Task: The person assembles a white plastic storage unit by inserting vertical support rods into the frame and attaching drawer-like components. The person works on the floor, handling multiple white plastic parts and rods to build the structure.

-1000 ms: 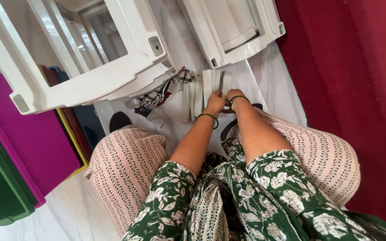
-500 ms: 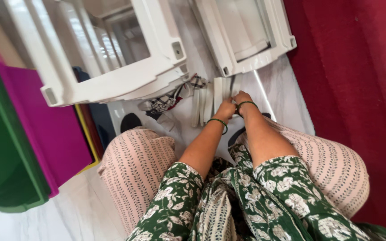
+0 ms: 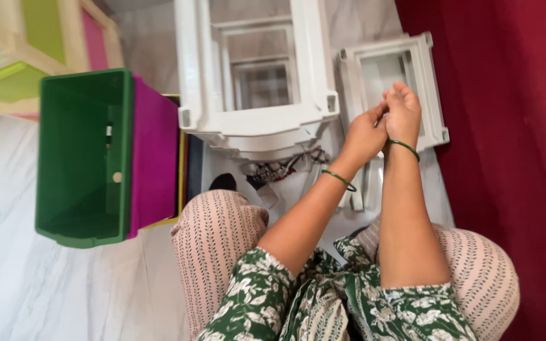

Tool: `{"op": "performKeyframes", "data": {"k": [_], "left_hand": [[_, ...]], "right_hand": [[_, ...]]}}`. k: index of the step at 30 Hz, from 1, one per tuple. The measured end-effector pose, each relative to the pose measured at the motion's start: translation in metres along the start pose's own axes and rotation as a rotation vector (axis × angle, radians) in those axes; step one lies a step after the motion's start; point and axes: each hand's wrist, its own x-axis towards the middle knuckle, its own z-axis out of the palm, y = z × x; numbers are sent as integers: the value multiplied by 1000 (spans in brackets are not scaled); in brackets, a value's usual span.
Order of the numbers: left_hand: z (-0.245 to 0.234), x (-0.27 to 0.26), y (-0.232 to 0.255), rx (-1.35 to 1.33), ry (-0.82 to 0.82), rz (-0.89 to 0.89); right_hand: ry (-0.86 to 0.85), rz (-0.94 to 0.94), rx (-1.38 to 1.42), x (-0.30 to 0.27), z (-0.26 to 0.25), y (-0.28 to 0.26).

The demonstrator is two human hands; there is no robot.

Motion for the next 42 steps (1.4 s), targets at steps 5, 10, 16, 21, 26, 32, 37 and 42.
{"op": "performKeyframes", "data": {"k": [5, 10, 16, 21, 26, 32, 37, 42], "left_hand": [[-97, 6, 110, 6, 141, 174], [-199, 34, 157, 35, 378, 335], [-314, 97, 165, 109, 532, 316], [-364, 146, 118, 102, 681, 349], [-383, 193, 60, 76, 713, 302], [-389, 227, 28, 162, 614, 252], [-394, 219, 28, 391, 502, 260], [-413, 219, 38, 329, 446, 163]], "right_hand": [[-354, -232, 64, -55, 124, -87], [-584, -294, -49, -84, 232, -105], [-679, -308, -233, -63, 335, -89], [-699, -344, -273, -20, 394, -44], [-733, -405, -326, 32, 416, -7], [-871, -533, -372, 78, 438, -10], [-830, -529, -603, 89, 465, -20], [-802, -530, -625, 86, 460, -23]]}}
